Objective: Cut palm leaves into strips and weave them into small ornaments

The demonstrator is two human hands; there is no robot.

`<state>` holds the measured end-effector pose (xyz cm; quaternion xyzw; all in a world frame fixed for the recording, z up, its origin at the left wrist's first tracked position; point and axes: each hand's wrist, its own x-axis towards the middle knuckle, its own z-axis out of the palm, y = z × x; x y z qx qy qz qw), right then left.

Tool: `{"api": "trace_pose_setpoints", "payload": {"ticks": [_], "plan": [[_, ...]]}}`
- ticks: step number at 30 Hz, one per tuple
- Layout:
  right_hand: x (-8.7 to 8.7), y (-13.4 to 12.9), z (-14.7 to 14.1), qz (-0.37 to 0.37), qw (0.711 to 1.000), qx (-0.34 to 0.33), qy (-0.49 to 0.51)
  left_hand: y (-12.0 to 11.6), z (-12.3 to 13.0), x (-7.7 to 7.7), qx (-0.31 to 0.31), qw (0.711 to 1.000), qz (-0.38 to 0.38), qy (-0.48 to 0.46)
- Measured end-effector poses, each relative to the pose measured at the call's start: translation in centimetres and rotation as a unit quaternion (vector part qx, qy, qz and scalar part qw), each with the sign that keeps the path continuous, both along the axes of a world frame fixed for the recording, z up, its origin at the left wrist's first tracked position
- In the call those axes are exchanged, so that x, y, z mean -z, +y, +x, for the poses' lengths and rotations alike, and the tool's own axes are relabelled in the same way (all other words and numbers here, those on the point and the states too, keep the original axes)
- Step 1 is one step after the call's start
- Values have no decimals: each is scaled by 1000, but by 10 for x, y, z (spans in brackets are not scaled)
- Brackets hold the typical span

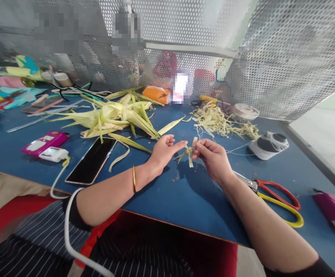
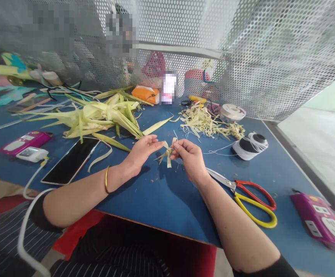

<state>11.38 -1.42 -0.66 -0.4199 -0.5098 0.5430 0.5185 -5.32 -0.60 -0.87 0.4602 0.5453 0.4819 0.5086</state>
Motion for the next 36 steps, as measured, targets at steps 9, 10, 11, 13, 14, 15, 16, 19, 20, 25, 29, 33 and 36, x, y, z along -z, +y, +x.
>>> {"api": "trace_pose_setpoints", "payload": {"ticks": [9, 10, 11, 13, 14, 15, 16, 19, 20, 25, 29, 33, 36], "plan": [[-12, -4, 1, 26, 995, -29, 91, -3, 8, -21, 187, 972, -100, -101], [-14, -4, 2, 21, 994, -31, 98, -2, 9, -22, 174, 976, -94, -94], [-15, -3, 3, 15, 994, -32, 104, -1, 11, -24, 167, 979, -82, -80], [-17, -1, 5, 3, 993, -26, 111, -1, 13, -25, 179, 981, -47, -50], [-17, 0, 5, -3, 993, -22, 113, -1, 14, -26, 186, 981, -37, -32], [-16, 1, 6, -7, 993, -18, 115, -1, 14, -26, 183, 982, -35, -18], [-15, 2, 6, -11, 993, -14, 116, -1, 14, -26, 178, 983, -40, -13], [-11, 5, 6, -28, 993, -9, 113, -2, 11, -24, 179, 981, -68, -35], [-10, 5, 6, -33, 993, -9, 109, -2, 10, -23, 183, 979, -73, -45], [-4, 6, 4, -46, 995, -8, 90, -2, 7, -21, 170, 982, -79, -33], [0, 12, 10, -45, 997, 10, 66, 0, 6, -17, 137, 988, -68, 17], [-11, 23, 33, 16, 989, 146, -30, 6, 2, -15, 105, 991, -77, 29], [-29, 15, 64, 124, 935, 261, -207, 9, -1, -17, 90, 992, -73, 46]]}}
